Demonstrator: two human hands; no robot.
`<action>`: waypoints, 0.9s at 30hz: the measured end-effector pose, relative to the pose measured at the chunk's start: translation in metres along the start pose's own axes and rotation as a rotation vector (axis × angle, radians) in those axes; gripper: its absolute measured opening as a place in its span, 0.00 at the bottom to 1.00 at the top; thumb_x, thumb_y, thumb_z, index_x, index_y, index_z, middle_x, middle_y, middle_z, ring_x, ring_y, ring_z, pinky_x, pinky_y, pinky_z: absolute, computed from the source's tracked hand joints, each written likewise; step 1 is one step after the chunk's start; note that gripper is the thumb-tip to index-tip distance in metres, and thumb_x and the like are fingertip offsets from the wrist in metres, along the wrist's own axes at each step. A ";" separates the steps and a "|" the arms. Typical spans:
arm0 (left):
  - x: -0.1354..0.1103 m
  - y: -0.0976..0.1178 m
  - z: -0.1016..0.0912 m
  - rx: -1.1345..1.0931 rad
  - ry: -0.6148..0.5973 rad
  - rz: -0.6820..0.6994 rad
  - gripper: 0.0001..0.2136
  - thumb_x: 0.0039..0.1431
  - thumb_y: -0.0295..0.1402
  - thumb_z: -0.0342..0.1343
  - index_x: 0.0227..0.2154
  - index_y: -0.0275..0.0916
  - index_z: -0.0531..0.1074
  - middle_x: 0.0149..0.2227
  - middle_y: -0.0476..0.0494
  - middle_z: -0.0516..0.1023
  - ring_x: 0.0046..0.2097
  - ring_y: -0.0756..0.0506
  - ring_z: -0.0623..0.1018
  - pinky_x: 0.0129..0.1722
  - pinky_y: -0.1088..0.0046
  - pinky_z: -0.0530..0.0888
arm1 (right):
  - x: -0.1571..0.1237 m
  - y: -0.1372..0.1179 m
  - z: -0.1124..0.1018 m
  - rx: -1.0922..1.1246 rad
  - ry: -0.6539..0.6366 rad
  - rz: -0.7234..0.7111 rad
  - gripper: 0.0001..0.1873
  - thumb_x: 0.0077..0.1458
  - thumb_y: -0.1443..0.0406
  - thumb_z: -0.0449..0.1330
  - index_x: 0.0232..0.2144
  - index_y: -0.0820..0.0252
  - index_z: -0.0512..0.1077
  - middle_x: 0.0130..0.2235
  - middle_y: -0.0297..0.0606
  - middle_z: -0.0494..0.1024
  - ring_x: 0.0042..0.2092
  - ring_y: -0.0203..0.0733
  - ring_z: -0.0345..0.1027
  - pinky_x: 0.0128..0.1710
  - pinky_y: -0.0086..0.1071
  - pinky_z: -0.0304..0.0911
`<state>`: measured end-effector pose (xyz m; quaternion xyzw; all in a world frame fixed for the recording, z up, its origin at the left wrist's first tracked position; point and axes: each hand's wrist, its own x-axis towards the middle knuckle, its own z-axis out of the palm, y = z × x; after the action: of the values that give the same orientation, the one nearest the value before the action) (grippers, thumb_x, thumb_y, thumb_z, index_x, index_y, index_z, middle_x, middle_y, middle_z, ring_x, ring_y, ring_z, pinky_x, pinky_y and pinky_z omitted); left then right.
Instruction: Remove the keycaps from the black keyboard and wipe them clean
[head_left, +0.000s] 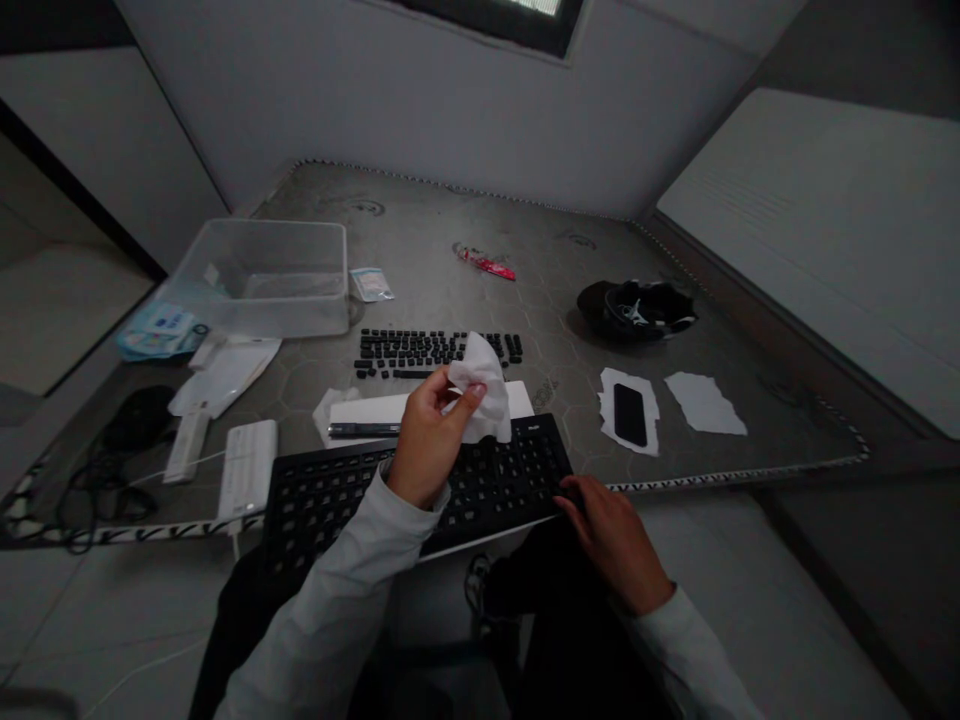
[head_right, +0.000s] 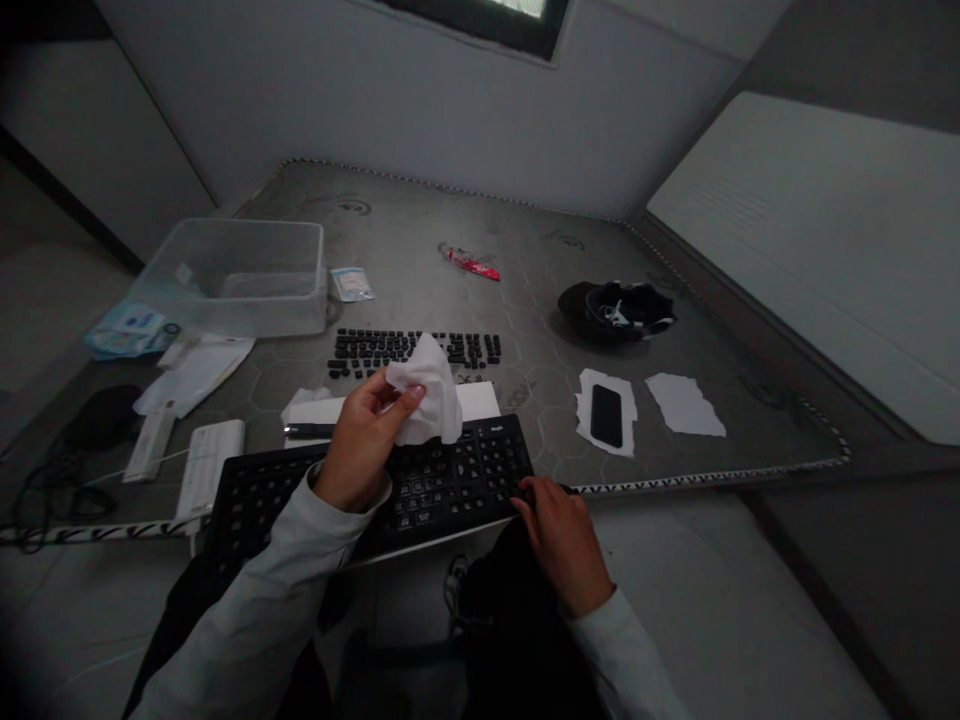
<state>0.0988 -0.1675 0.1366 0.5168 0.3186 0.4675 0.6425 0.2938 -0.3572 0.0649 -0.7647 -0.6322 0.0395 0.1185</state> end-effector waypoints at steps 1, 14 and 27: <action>0.000 0.000 0.000 -0.002 0.001 0.000 0.10 0.55 0.37 0.62 0.38 0.40 0.75 0.38 0.46 0.79 0.39 0.48 0.76 0.40 0.73 0.70 | 0.000 0.000 -0.001 -0.005 0.007 0.003 0.10 0.64 0.60 0.52 0.44 0.59 0.67 0.41 0.44 0.78 0.40 0.49 0.74 0.40 0.42 0.66; 0.000 0.001 0.000 -0.013 -0.001 -0.010 0.10 0.54 0.37 0.62 0.37 0.39 0.74 0.37 0.46 0.79 0.38 0.47 0.76 0.39 0.73 0.70 | -0.004 0.001 -0.006 0.055 0.036 0.004 0.11 0.63 0.65 0.52 0.46 0.59 0.68 0.43 0.45 0.78 0.44 0.48 0.73 0.45 0.43 0.67; 0.000 0.002 0.000 0.011 0.003 -0.001 0.09 0.55 0.37 0.61 0.37 0.40 0.74 0.37 0.46 0.78 0.38 0.47 0.76 0.39 0.72 0.71 | -0.007 -0.003 0.000 0.056 0.142 -0.021 0.13 0.65 0.61 0.51 0.46 0.58 0.71 0.41 0.44 0.78 0.43 0.48 0.72 0.45 0.44 0.68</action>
<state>0.0985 -0.1677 0.1382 0.5196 0.3225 0.4660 0.6394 0.2892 -0.3636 0.0649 -0.7551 -0.6290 0.0015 0.1851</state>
